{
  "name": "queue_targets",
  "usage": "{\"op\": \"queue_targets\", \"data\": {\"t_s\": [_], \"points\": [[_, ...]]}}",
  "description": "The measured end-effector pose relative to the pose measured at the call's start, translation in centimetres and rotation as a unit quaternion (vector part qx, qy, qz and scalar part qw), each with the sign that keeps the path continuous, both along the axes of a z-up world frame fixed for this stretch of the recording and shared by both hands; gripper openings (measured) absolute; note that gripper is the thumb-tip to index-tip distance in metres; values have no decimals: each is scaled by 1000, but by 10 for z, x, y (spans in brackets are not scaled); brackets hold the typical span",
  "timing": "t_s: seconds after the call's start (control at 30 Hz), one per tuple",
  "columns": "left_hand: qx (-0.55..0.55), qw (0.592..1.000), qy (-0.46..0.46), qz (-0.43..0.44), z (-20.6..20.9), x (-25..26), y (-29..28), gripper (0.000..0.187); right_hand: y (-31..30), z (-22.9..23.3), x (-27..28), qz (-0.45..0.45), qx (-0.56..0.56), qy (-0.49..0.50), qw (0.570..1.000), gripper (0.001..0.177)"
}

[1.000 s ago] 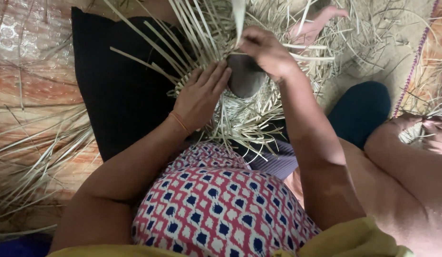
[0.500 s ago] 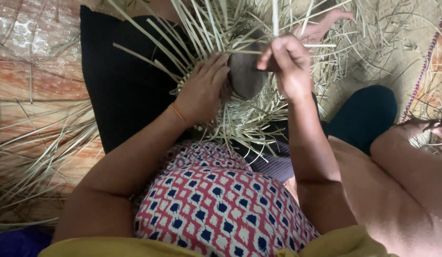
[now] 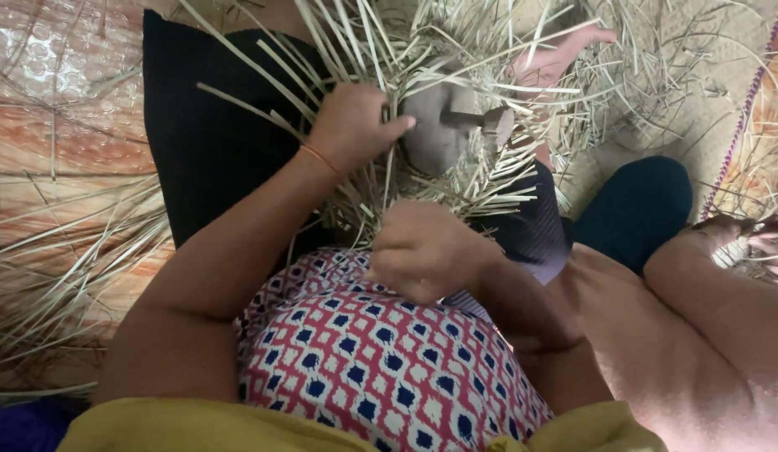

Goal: The person weaves a straw hat by hand using dried plant fibers, pressing and shifting the leaves to form a woven mat.

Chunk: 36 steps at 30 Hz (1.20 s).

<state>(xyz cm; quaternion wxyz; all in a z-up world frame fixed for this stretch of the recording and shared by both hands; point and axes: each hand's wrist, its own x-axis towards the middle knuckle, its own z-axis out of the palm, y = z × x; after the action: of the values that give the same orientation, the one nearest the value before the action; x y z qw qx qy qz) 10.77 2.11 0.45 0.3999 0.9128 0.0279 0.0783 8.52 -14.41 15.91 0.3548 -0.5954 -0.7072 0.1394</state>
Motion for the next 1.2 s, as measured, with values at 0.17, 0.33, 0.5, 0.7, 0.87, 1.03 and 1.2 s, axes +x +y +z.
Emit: {"op": "queue_targets", "data": {"t_s": [0.17, 0.33, 0.5, 0.7, 0.87, 1.03, 1.2], "points": [[-37, 999, -13, 4, -40, 15, -7, 42, -10, -40, 20, 27, 59, 114, 991, 10], [26, 998, -21, 51, -11, -6, -26, 39, -8, -43, 92, -298, -26, 117, 947, 27], [47, 998, -22, 21, -2, -10, -23, 19, 13, -83, 140, -261, -95, -21, 960, 19], [-66, 997, 27, 1, 8, -33, -32, 9, 29, -96, 149, -303, -346, -79, 884, 13], [-179, 983, 13, 29, 15, -34, -25, 16, 35, -94, 150, -329, -365, -33, 870, 13], [-329, 932, 153, -2, 78, -51, -1, 21, 24, -128, 154, -344, -224, -58, 910, 12], [-182, 967, 173, 48, 33, -85, 60, 20, 16, -135, 143, -340, -79, 8, 937, 8]]}}
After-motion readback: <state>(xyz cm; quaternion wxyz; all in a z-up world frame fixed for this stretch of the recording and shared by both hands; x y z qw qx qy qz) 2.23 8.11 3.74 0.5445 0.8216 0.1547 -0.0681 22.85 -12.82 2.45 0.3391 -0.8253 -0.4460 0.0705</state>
